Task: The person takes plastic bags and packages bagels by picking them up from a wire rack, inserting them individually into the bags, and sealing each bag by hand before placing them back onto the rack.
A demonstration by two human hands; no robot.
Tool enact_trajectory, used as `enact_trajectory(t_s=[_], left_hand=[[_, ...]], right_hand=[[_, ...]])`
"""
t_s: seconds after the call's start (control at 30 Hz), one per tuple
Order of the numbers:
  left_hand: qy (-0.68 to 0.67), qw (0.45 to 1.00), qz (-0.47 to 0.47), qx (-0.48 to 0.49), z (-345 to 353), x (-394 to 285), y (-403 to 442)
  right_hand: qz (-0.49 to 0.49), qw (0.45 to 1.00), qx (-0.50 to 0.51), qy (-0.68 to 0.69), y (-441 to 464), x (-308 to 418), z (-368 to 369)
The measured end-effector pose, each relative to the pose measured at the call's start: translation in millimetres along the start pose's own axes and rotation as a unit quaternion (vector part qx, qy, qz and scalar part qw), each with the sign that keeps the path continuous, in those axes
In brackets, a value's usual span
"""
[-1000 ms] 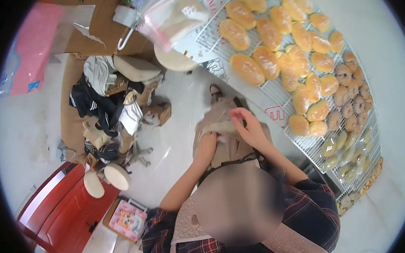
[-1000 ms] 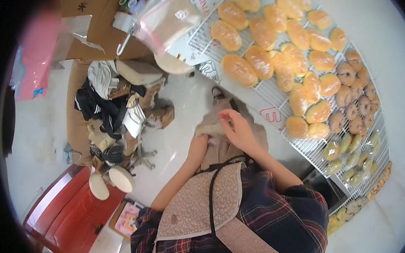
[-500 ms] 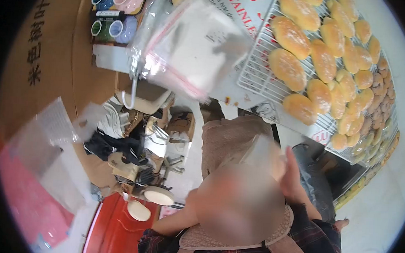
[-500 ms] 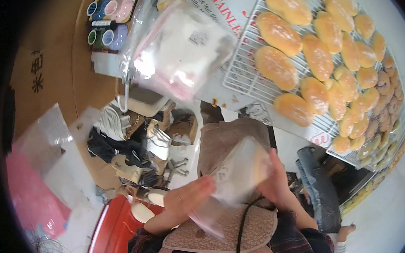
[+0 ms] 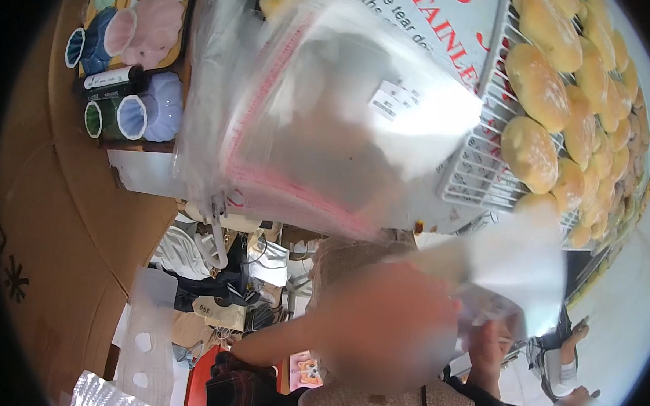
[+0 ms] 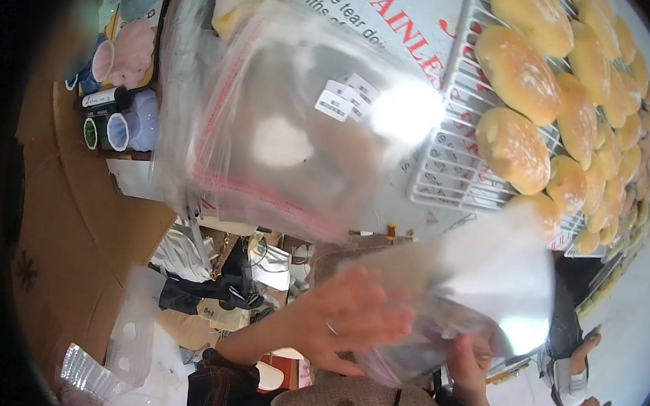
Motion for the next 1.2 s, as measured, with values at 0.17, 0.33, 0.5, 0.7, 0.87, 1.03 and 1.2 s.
enact_trajectory(t_s=[0.17,0.33,0.5,0.7,0.87,1.03,1.2], left_hand=[[0.211,0.881,-0.324,-0.274,-26.3,55.5,8.4],[0.373,0.838,-0.303,-0.258,-8.7,68.4,21.2],[0.337,0.848,-0.298,-0.281,-6.2,56.1,19.8],[0.253,0.870,-0.275,-0.322,-6.3,54.4,14.2],[0.034,0.871,-0.295,-0.391,-18.5,64.4,-7.2],[-0.081,0.851,-0.294,-0.428,-33.0,63.5,-17.4],[-0.350,0.791,-0.257,-0.430,-35.6,87.9,-31.1]], right_hand=[[-0.156,0.984,-0.008,0.087,-4.3,-10.3,-55.3],[-0.208,0.977,0.031,0.044,-12.9,-10.9,-70.9],[-0.177,0.953,-0.049,-0.240,-14.1,14.0,-87.8],[-0.143,0.921,-0.009,-0.362,5.3,55.5,-64.7],[-0.114,0.921,-0.032,-0.371,1.1,80.4,-53.8],[-0.140,0.906,0.015,-0.399,2.0,67.3,-74.0],[-0.183,0.896,0.049,-0.401,-7.2,91.3,-62.2]])
Point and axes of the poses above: each hand's wrist, its own y-axis towards the middle knuckle, its own z-axis out of the palm, x = y × z, the point moved 4 cm from there along y, towards the middle knuckle, and after that the axes turned 1 degree about -z, right-handed, at the moved point
